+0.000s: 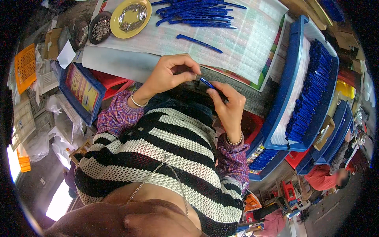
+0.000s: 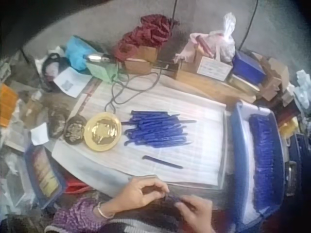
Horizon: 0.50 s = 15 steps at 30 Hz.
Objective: Assembling blue ballpoint pens by inserting ink cartridges into pen barrels and performing quality checks.
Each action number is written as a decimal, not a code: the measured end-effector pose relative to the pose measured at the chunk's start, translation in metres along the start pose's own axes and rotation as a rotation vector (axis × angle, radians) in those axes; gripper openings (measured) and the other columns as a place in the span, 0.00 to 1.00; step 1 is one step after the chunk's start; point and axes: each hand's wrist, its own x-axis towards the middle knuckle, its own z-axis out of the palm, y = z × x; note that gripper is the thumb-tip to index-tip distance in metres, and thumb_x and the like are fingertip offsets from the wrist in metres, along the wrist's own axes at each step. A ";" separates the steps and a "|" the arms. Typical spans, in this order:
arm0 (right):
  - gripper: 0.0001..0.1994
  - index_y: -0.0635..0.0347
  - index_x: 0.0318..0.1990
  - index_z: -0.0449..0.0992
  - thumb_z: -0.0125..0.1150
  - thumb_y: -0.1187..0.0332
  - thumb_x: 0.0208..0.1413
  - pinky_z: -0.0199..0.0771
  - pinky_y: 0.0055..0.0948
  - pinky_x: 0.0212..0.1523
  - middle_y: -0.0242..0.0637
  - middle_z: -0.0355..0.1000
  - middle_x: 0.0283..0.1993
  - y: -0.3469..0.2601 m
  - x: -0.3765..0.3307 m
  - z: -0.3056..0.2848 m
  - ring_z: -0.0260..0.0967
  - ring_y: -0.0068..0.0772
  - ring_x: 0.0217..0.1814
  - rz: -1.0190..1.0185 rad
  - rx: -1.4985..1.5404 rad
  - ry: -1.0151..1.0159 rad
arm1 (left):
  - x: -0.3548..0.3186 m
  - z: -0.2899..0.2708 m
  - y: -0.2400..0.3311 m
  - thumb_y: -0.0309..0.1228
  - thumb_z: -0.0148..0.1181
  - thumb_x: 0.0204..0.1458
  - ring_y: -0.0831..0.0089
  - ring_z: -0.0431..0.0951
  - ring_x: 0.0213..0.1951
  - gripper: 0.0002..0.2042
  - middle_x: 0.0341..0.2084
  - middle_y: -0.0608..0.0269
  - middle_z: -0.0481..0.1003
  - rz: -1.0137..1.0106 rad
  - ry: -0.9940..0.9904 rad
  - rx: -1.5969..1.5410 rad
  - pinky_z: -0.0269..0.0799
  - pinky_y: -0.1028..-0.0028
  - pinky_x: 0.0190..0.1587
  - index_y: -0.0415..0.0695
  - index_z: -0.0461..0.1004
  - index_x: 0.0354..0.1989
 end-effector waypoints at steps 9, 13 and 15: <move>0.09 0.65 0.37 0.79 0.66 0.76 0.47 0.67 0.22 0.28 0.40 0.74 0.26 -0.006 0.002 0.002 0.68 0.23 0.25 -0.066 -0.072 0.008 | 0.000 -0.001 0.002 0.16 0.58 0.48 0.83 0.73 0.32 0.05 0.29 0.68 0.74 0.002 -0.013 0.056 0.68 0.83 0.33 0.39 0.76 0.31; 0.09 0.65 0.37 0.79 0.66 0.76 0.46 0.68 0.21 0.31 0.39 0.75 0.27 -0.008 0.003 0.003 0.69 0.21 0.27 -0.067 -0.120 -0.023 | 0.000 -0.002 0.008 0.16 0.58 0.48 0.82 0.74 0.32 0.04 0.28 0.67 0.75 0.081 -0.039 0.192 0.69 0.82 0.34 0.38 0.75 0.30; 0.09 0.65 0.37 0.79 0.66 0.76 0.46 0.68 0.21 0.31 0.39 0.75 0.27 -0.009 0.002 0.003 0.69 0.21 0.27 -0.063 -0.105 -0.018 | 0.001 -0.002 0.007 0.16 0.58 0.48 0.81 0.74 0.32 0.04 0.28 0.67 0.75 0.088 -0.034 0.181 0.69 0.82 0.34 0.38 0.75 0.30</move>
